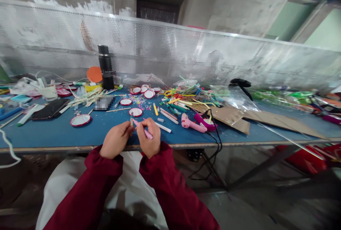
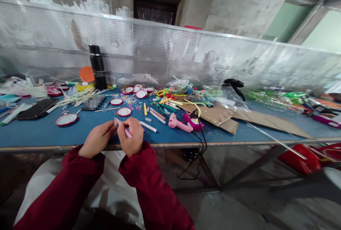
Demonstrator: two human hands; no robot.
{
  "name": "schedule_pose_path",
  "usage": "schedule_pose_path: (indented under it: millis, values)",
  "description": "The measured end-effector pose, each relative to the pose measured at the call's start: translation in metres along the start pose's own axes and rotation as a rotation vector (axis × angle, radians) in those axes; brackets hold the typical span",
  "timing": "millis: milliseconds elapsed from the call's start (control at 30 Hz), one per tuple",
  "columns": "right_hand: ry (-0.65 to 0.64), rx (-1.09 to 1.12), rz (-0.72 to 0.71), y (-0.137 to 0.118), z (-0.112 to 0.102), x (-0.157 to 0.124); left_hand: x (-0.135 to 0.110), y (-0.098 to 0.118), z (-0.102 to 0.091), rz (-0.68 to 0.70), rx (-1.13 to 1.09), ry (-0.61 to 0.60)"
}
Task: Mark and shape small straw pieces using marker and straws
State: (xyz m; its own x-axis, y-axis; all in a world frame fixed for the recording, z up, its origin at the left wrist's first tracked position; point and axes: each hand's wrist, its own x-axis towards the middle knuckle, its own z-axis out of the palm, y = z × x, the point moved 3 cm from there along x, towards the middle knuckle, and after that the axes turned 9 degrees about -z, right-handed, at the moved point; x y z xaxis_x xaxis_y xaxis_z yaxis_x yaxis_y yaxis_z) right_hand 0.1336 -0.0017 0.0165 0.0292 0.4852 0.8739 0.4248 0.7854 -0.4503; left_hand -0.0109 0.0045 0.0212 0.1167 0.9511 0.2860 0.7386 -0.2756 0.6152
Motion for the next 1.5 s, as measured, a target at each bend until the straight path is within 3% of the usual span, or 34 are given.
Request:
schedule_pose_path:
  millis: [1500]
  values:
    - [0.001, -0.014, -0.021, -0.0023, 0.0008, 0.0005, -0.0003, 0.0019, -0.0003, 0.011, 0.047, 0.023]
